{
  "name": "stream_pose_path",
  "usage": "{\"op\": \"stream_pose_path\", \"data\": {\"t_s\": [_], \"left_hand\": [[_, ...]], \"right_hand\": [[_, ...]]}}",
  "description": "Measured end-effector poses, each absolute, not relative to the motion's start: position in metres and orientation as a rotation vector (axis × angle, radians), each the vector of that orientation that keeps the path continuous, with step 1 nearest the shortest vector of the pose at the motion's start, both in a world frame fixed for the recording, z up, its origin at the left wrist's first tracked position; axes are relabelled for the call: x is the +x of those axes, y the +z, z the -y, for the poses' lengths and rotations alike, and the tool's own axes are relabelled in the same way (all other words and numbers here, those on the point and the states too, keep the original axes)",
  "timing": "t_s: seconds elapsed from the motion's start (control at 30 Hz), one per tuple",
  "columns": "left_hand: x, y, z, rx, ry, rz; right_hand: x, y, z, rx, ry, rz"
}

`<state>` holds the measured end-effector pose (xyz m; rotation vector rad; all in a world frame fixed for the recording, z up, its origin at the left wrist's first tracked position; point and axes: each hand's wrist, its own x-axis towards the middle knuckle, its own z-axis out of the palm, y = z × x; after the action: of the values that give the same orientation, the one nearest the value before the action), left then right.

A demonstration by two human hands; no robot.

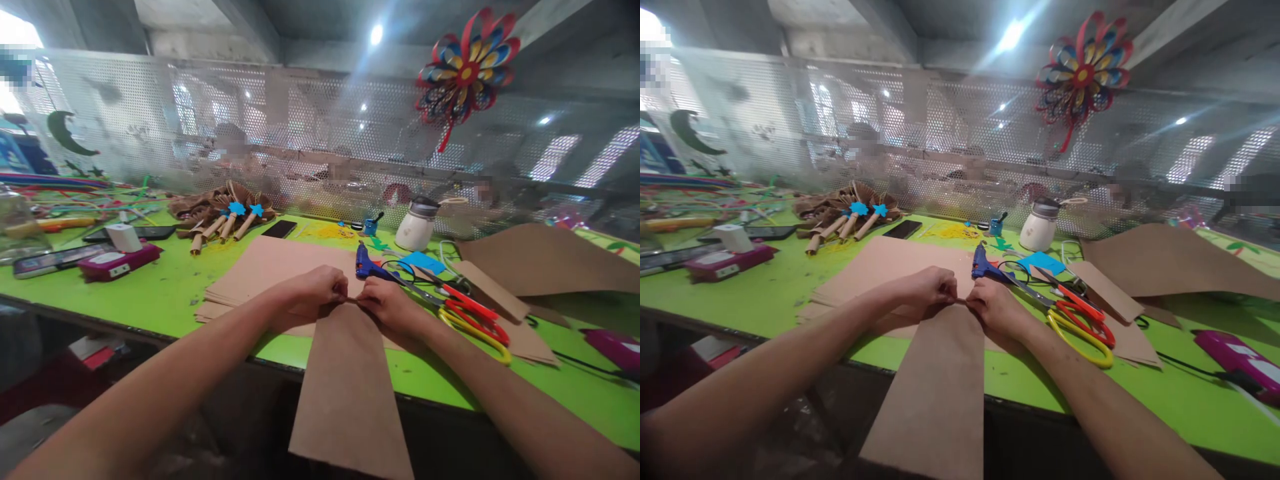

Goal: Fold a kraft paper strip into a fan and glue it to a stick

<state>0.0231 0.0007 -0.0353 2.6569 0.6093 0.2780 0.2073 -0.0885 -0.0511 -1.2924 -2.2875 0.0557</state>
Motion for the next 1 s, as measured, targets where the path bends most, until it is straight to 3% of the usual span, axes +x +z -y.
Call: {"op": "stream_pose_path", "data": {"t_s": [0.4,0.63,1.0], "left_hand": [[0.013,-0.026,-0.004,2.839,0.137,-0.582],[-0.004,-0.036,0.003,2.905,0.318,-0.67],[-0.007,-0.031,0.042,3.263,0.433,-0.584]], "right_hand": [[0.222,-0.05,0.086,-1.294,0.154,2.354],[0.223,-0.038,0.09,-1.3,0.204,2.452],[0.212,-0.036,0.098,-1.423,-0.028,2.487]]}}
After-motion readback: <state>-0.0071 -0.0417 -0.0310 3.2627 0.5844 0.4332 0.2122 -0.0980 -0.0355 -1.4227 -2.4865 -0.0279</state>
